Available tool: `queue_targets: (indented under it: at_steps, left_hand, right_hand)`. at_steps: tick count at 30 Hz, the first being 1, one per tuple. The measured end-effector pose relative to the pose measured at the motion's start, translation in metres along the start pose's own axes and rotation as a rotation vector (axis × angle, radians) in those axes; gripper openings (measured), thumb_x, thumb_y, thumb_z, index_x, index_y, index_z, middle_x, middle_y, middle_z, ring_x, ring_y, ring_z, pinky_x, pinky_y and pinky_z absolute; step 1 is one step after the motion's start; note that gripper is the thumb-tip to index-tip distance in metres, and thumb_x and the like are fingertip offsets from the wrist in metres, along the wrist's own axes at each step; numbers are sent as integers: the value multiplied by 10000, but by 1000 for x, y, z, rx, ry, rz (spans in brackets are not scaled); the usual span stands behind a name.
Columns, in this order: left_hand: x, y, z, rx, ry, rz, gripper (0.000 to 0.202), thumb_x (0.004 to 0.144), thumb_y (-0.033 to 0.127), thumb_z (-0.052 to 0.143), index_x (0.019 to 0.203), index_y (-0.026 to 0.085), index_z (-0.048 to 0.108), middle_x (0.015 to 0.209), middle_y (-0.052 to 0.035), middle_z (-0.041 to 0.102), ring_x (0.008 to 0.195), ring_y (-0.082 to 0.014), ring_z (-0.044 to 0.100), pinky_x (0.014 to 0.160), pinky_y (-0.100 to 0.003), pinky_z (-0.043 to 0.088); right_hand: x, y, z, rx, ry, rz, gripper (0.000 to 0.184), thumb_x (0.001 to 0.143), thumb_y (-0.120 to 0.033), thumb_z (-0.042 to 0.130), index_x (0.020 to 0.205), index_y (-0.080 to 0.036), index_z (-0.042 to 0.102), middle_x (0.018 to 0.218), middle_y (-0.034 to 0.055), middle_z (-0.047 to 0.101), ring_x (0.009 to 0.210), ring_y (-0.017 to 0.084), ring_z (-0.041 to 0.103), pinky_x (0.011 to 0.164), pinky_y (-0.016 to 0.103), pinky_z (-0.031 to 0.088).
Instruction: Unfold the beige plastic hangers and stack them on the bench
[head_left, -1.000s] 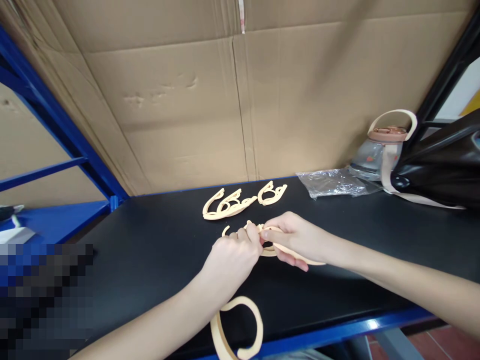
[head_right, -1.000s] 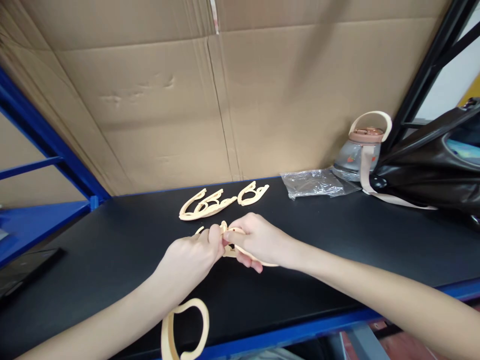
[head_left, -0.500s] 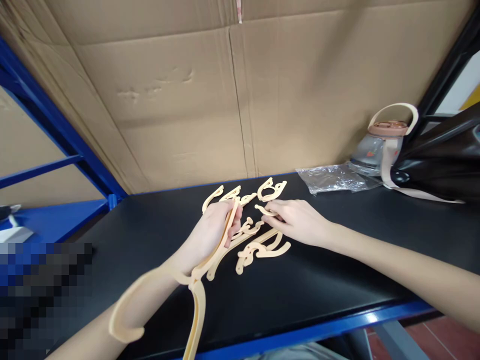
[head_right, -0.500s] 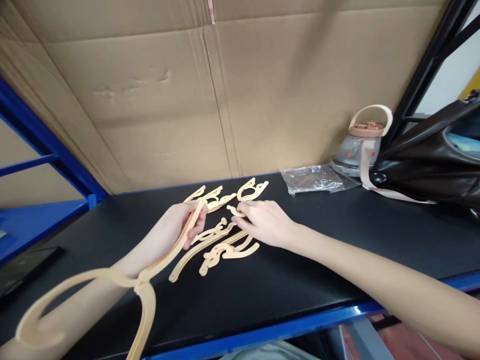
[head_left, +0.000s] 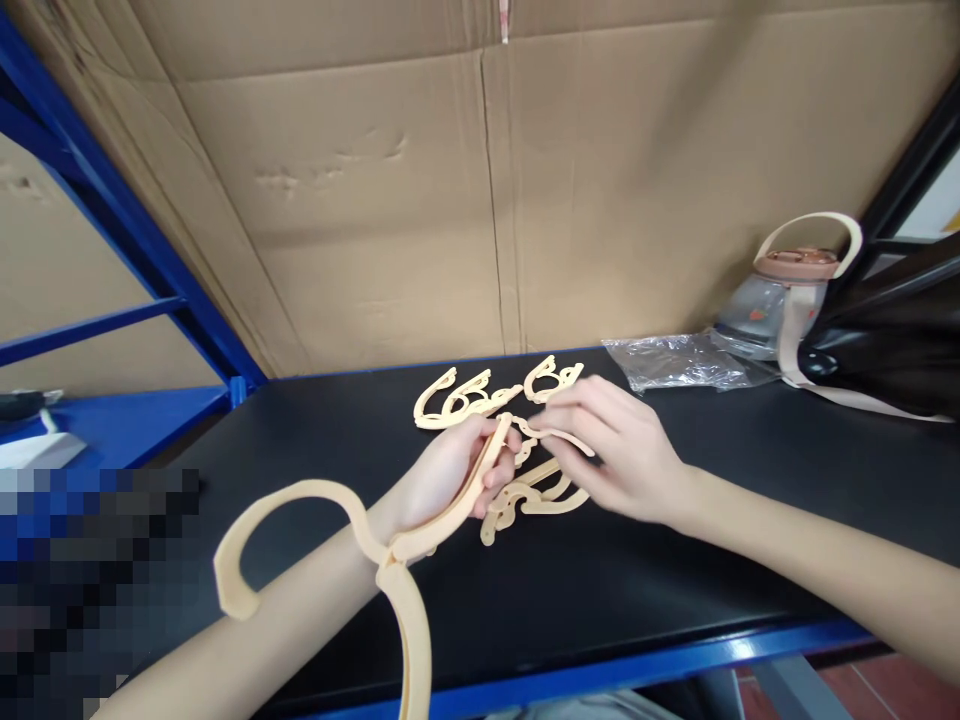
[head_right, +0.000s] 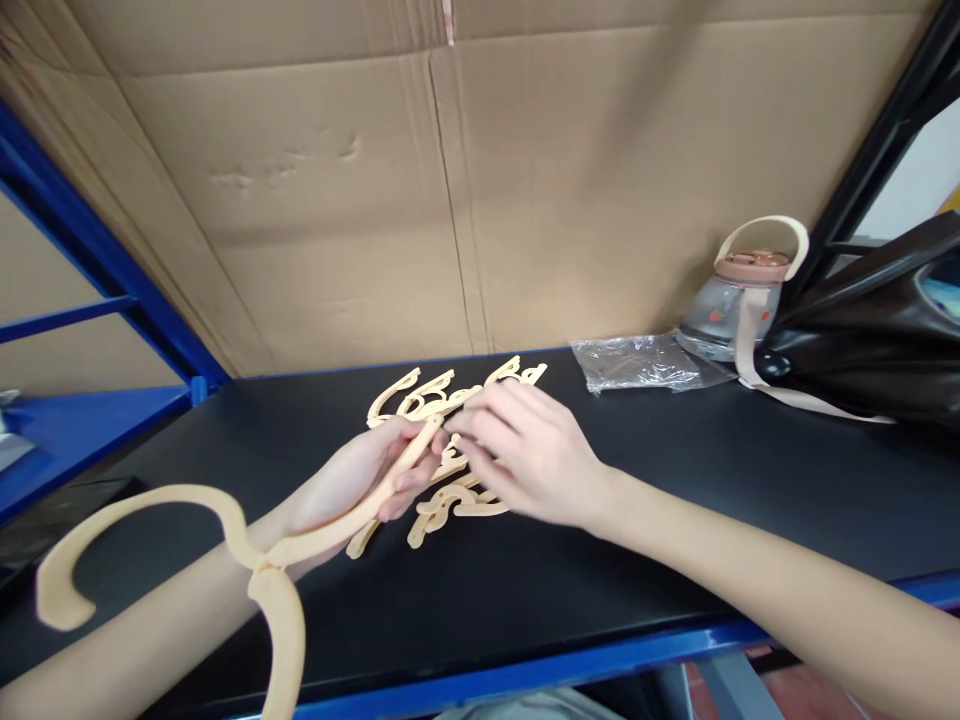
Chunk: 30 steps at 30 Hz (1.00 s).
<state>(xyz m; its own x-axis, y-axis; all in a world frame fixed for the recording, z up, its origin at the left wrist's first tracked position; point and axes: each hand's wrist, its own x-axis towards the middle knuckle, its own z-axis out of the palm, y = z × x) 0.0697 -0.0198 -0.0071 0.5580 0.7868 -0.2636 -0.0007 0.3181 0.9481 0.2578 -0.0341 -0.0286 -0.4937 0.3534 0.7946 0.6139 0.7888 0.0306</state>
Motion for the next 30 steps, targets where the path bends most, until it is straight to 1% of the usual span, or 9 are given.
queue_targets:
  at_steps: [3,7,11,13,16,19,22,24,30]
  left_hand:
    - [-4,-2,10,-76,117,84,212,846,254,306,706,174,443,470,57,402,301,-42,320,319,-130,261]
    - [-9,1,16,-211,399,348,134,830,203,310,709,193,367,537,69,431,297,-24,267,329,-147,247]
    - [-8,5,16,-317,515,437,124,844,166,331,731,195,372,635,69,465,302,-11,261,310,-151,231]
    - [-6,7,14,-344,518,430,120,853,163,350,748,187,405,678,63,485,315,-5,283,306,-141,246]
    - [-4,13,7,-343,515,421,128,877,209,399,833,159,508,772,22,554,427,-25,455,385,-132,384]
    - [-5,20,-1,-225,386,388,348,917,393,373,873,121,584,824,-45,597,610,-99,584,497,-173,488]
    - [-8,22,-6,33,64,256,606,865,641,324,836,111,615,816,-96,618,691,-178,621,501,-232,517]
    - [-9,18,-6,200,-60,172,603,828,674,386,824,117,618,788,-95,625,680,-191,635,498,-244,520]
    - [-5,2,0,297,-74,21,409,840,513,513,663,144,524,540,14,513,397,-96,509,369,-186,429]
  right_hand:
    - [-3,-35,-8,80,-53,-137,138,898,-238,484,888,-177,607,733,37,626,641,158,542,589,298,410]
    - [-10,-67,-3,295,-230,-10,415,839,-545,533,905,-143,615,684,43,606,626,182,554,554,307,409]
    - [-6,-65,6,605,-380,255,279,783,-321,678,993,-164,581,880,33,659,786,161,608,716,273,476]
    - [-1,-59,5,866,-479,358,155,823,-202,614,965,-173,557,910,19,660,815,130,616,749,244,486]
    - [5,-51,-6,1133,-587,500,105,935,-190,427,1023,-175,482,939,28,645,648,78,586,598,196,486]
    - [9,-38,-18,935,-514,537,168,982,-270,355,1069,-188,473,868,10,616,591,76,524,545,186,435]
    - [11,-20,-24,570,-396,443,217,994,-295,335,1102,-207,501,897,20,618,738,116,569,656,215,436]
    - [11,-9,-24,339,-369,356,237,997,-283,323,1100,-212,525,979,38,622,794,132,591,682,227,436]
    - [5,5,-14,-282,-382,-16,322,978,-260,319,933,-144,616,832,56,612,643,139,572,517,252,366]
